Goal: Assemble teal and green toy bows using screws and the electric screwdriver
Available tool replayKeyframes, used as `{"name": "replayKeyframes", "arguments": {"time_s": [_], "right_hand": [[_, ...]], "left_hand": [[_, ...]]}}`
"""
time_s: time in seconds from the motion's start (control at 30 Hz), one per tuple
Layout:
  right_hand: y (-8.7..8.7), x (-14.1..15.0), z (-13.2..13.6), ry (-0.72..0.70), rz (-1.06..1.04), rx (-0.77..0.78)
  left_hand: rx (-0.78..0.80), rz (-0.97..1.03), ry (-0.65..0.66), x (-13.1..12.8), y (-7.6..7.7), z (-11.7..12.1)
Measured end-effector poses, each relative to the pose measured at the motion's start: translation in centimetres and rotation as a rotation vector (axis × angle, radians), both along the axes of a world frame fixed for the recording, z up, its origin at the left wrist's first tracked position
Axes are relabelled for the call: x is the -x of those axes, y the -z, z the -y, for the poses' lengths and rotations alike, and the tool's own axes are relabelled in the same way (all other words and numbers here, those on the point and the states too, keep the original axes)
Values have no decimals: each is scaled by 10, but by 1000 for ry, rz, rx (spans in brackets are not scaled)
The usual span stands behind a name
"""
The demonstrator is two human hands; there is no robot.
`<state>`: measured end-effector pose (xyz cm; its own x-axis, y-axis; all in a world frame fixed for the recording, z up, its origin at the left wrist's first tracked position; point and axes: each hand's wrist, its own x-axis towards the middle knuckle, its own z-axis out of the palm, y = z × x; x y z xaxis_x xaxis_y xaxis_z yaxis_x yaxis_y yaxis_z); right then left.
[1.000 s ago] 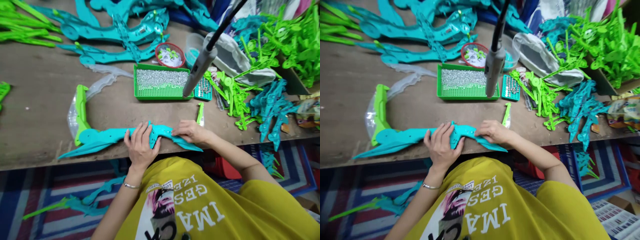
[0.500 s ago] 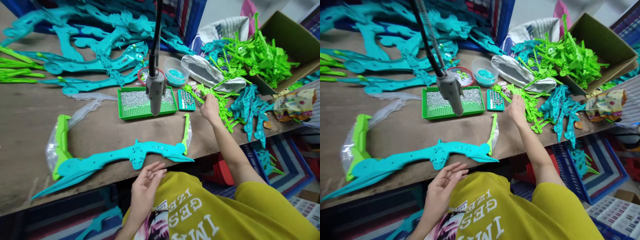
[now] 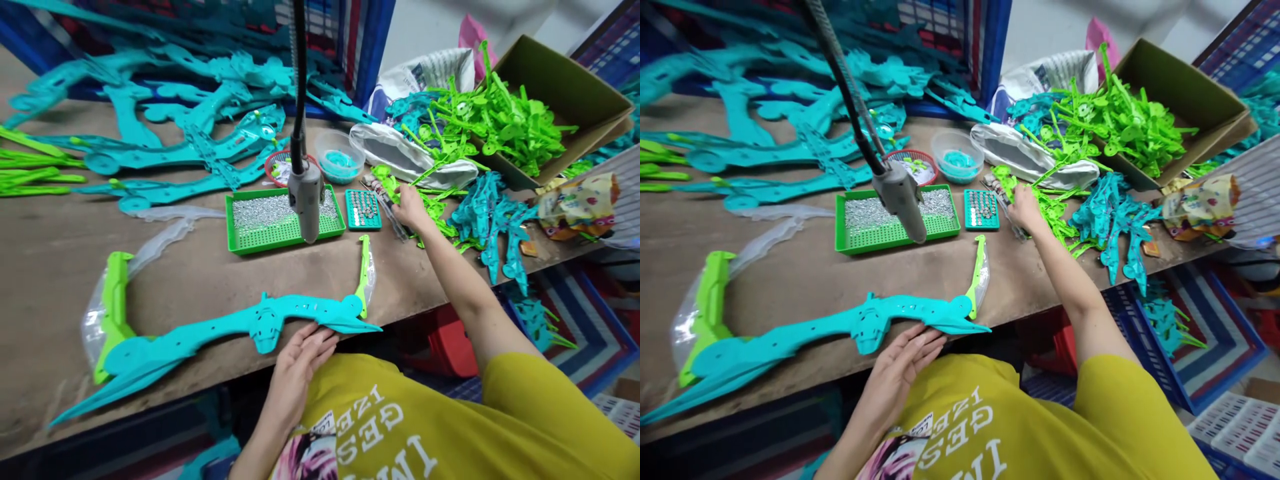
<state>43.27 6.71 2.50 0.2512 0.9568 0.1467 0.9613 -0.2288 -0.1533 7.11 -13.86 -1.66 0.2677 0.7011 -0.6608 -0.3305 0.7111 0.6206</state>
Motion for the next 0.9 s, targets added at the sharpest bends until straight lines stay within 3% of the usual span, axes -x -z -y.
{"name": "replayKeyframes", "arguments": {"time_s": [0.17,0.27,0.43,0.53,0.7,0.77,0.9], "right_hand": [[-15,-25,2,118,101,-152],[-14,-24,12,136,192,-168],[13,2,18,-10,134,130],[28,8,12,51,102,172],[35,-1,-4,166,-5,109],[32,-8,-5,163,-60,83],[20,-26,18,69,-177,-30]], "left_hand": [[11,-7,16,1,0,-2],[4,4,-16,-3,-1,-4],[-69,-48,19,-6,1,-3],[-347,-362,150,0,1,0],[-1262,-1126,417,10,-8,-15],[-1381,-1333,571,14,-10,-31],[-1353,-1530,790,24,-13,-64]]}}
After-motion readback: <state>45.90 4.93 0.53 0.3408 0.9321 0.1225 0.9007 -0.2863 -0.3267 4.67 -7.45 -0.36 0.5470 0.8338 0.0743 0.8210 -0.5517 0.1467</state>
